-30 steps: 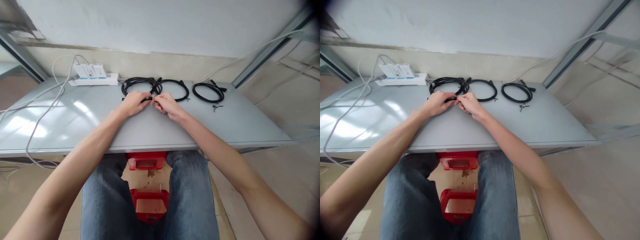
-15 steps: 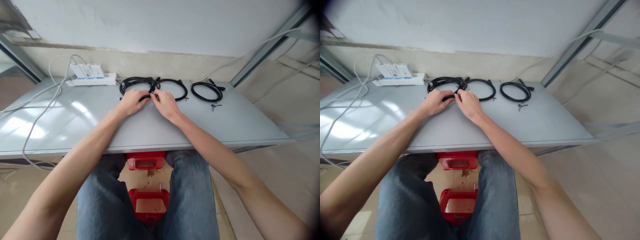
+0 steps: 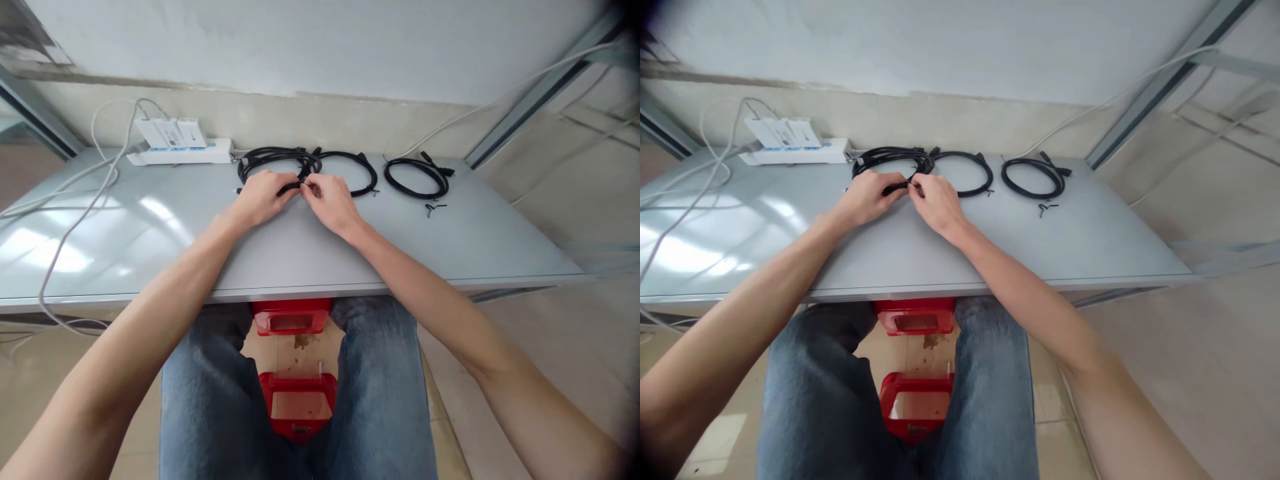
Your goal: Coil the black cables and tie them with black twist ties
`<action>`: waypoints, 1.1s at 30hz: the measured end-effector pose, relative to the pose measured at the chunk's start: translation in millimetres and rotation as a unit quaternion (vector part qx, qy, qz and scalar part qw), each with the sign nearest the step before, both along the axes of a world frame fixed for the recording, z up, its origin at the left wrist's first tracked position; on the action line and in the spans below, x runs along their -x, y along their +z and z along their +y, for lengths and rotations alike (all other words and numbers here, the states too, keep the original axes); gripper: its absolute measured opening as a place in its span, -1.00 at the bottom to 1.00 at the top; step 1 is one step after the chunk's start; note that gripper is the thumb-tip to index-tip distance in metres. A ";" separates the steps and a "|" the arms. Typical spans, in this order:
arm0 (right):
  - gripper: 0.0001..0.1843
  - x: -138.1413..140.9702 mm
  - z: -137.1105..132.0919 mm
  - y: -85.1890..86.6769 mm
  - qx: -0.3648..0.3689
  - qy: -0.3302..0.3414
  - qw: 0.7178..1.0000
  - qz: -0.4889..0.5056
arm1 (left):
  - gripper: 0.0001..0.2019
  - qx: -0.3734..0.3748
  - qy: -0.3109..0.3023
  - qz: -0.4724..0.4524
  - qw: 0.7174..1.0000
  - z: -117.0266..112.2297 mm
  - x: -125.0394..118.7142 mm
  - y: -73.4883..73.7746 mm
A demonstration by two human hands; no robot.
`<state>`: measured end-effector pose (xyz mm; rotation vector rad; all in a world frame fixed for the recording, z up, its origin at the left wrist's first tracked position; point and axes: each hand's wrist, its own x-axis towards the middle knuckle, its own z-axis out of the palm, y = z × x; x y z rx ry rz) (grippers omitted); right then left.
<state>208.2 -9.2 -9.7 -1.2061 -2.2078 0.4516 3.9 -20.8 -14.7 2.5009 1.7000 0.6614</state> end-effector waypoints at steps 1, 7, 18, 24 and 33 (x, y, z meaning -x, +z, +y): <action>-0.76 0.2 0.9 -0.3 0.008 0.002 1.000 0.014 | -0.63 -0.001 -0.004 -0.004 1.000 0.0 0.0 0.0; -0.70 2.1 5.2 -2.9 0.115 0.036 0.981 0.153 | -0.67 0.005 -0.049 -0.029 0.998 0.2 -0.4 -0.6; -0.72 5.6 1.7 5.8 0.337 0.029 0.870 0.359 | -0.62 -0.003 -0.078 -0.054 0.995 -4.4 -6.3 2.6; -0.74 6.4 1.1 11.1 0.405 0.028 0.820 0.404 | -0.52 -0.006 -0.085 -0.063 0.994 -3.8 -6.8 0.8; -0.70 1.1 11.7 12.5 0.443 0.052 0.822 0.353 | -0.50 -0.017 -0.074 -0.056 0.996 -1.2 -9.1 -2.4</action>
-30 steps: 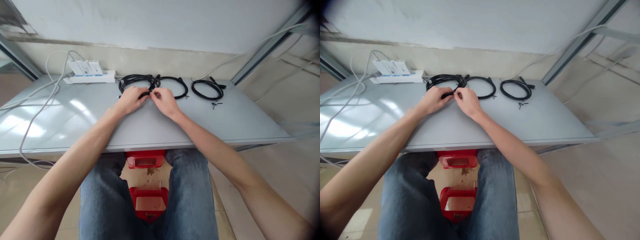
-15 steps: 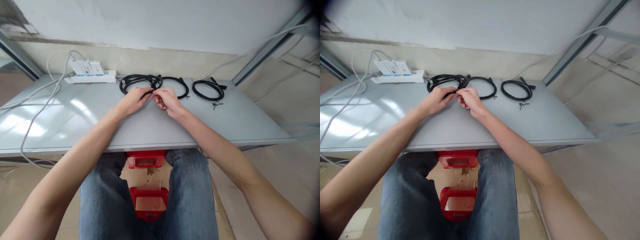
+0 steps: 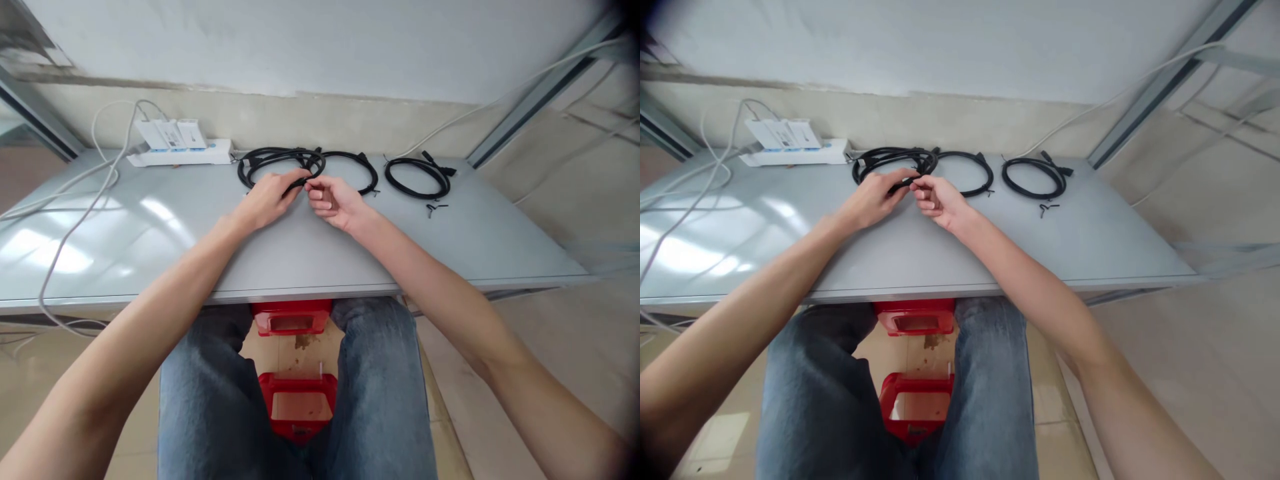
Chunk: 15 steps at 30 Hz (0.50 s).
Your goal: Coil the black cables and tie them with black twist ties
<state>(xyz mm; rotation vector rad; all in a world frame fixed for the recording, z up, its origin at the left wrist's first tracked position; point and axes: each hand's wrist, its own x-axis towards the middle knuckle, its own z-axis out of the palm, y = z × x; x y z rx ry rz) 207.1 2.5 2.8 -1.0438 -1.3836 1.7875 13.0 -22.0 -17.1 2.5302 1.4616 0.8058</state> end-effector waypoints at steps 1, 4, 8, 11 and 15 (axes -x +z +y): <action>-0.68 0.1 -0.2 -1.7 -0.027 0.004 0.999 -0.027 | -0.50 0.000 0.005 0.003 1.000 0.7 0.9 -0.5; -0.67 -0.3 -3.6 -7.2 -0.182 -0.013 0.971 -0.158 | -0.53 0.000 0.020 0.001 1.000 1.5 3.1 -0.8; -0.82 -3.8 -9.7 -9.8 -0.425 -0.063 0.837 -0.340 | -0.53 0.000 0.025 -0.011 1.000 -0.5 3.6 1.5; -0.76 -6.8 -12.7 -8.0 -0.501 -0.054 0.765 -0.401 | -0.52 -0.002 0.027 -0.021 0.999 -2.1 3.2 3.4; -0.69 -7.7 -15.8 -4.3 -0.534 -0.045 0.728 -0.427 | -0.53 0.000 0.022 -0.019 1.000 -2.7 3.1 4.4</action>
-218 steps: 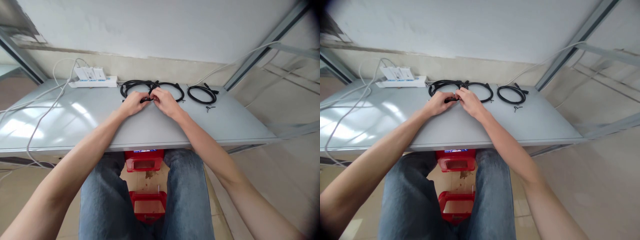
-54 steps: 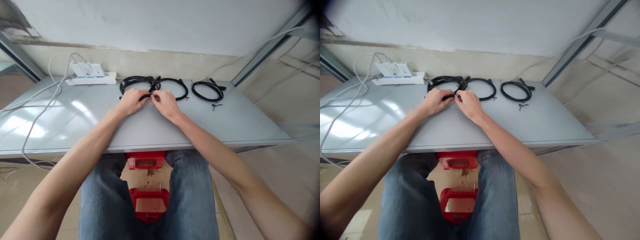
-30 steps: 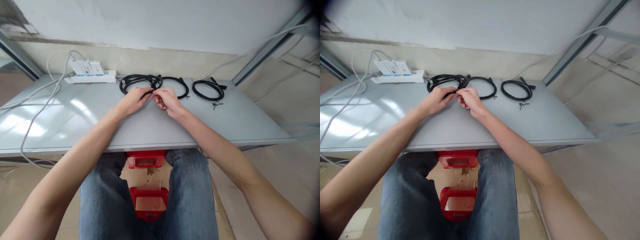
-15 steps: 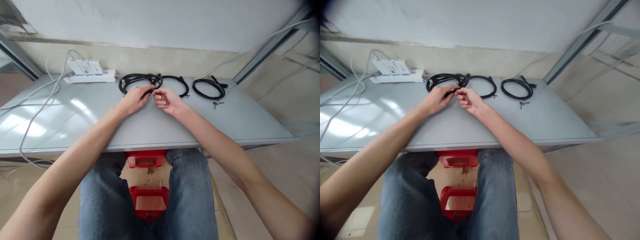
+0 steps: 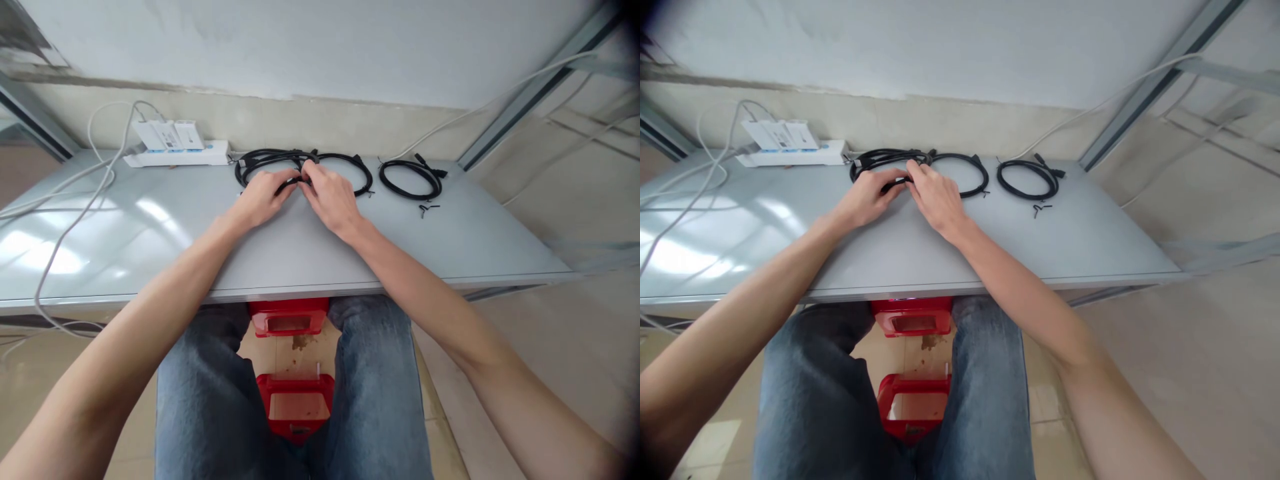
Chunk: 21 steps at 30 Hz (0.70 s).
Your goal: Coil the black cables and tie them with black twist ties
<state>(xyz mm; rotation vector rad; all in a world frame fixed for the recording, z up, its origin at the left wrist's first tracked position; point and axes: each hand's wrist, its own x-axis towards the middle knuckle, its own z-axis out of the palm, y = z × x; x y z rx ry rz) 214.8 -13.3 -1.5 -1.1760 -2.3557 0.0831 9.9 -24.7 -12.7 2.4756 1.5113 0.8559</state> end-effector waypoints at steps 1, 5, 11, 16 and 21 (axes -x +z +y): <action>-0.68 0.3 -0.7 0.9 -0.003 0.000 1.000 -0.006 | -0.53 0.000 -0.001 0.001 1.000 0.0 0.0 0.1; -0.66 1.5 -2.6 3.1 0.000 0.000 1.000 -0.027 | -0.55 0.000 0.000 0.007 1.000 0.3 0.4 0.0; -0.59 4.9 -1.6 -2.2 -0.021 -0.008 0.999 -0.041 | -0.58 -0.026 -0.021 -0.010 0.999 6.3 3.8 -6.4; -0.57 8.2 2.1 -10.2 -0.049 -0.016 0.998 -0.041 | -0.59 -0.031 -0.032 -0.025 0.999 11.2 5.7 -12.0; -0.59 8.4 8.3 -17.1 -0.048 -0.011 0.999 -0.008 | -0.59 -0.032 -0.030 -0.028 0.999 12.3 5.1 -13.9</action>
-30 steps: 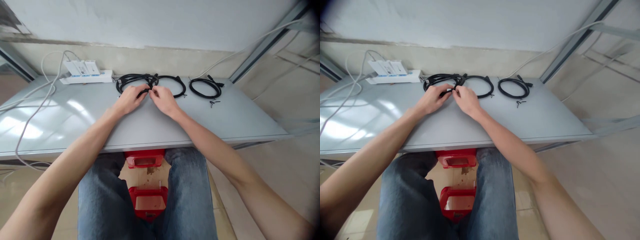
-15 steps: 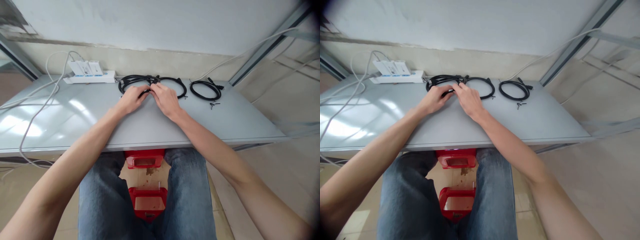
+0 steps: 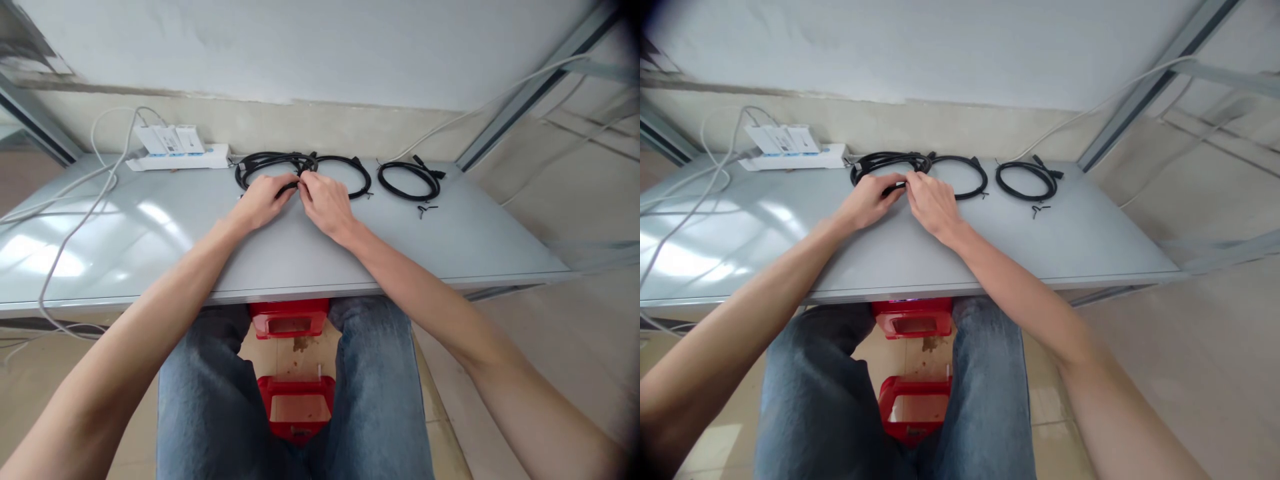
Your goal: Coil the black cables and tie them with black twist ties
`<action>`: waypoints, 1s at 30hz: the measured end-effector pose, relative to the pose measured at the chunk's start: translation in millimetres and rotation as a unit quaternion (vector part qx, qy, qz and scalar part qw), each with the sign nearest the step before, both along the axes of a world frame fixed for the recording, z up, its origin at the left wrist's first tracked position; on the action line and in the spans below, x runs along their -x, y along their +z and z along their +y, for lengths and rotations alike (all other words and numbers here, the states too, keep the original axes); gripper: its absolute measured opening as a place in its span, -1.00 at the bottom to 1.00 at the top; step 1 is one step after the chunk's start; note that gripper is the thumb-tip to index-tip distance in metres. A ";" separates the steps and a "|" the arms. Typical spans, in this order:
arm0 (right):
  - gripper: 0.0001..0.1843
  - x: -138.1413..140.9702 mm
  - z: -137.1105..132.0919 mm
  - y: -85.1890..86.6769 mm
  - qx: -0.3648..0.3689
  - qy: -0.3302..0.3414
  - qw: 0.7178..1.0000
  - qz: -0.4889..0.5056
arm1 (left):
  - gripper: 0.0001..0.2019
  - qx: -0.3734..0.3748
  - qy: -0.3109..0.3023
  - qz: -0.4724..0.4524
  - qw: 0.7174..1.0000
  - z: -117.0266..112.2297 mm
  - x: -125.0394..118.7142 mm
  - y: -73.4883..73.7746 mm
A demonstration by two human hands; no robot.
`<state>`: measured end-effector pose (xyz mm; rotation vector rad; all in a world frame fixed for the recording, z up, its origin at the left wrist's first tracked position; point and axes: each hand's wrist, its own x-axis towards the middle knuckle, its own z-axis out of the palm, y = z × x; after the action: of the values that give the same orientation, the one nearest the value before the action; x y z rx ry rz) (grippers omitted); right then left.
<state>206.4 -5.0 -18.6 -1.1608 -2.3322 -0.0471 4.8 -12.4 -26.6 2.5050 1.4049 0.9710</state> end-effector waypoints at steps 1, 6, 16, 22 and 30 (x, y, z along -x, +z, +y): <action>-0.60 0.3 1.6 -1.8 0.000 0.002 1.000 0.008 | -0.59 -0.002 0.001 0.000 1.000 0.0 -0.1 -0.2; -0.69 2.7 10.9 -10.8 0.011 0.000 0.998 0.059 | -0.59 0.000 -0.004 0.001 1.000 -1.0 0.1 -0.3; -0.70 3.0 18.8 -4.9 0.164 0.017 0.946 0.280 | -0.46 -0.011 -0.044 0.008 0.999 0.2 -4.1 -1.0; -0.66 7.8 0.3 11.5 0.396 0.011 0.791 0.466 | -0.42 -0.017 -0.066 0.011 0.998 4.6 -2.1 -6.7; -0.69 0.9 2.0 27.8 0.571 0.016 0.627 0.529 | -0.44 -0.007 -0.058 0.021 0.998 5.0 -2.5 -9.5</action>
<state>205.5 -3.0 9.2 -1.0639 -1.0684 1.8233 7.3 -7.3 -36.1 2.5998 1.2509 0.9145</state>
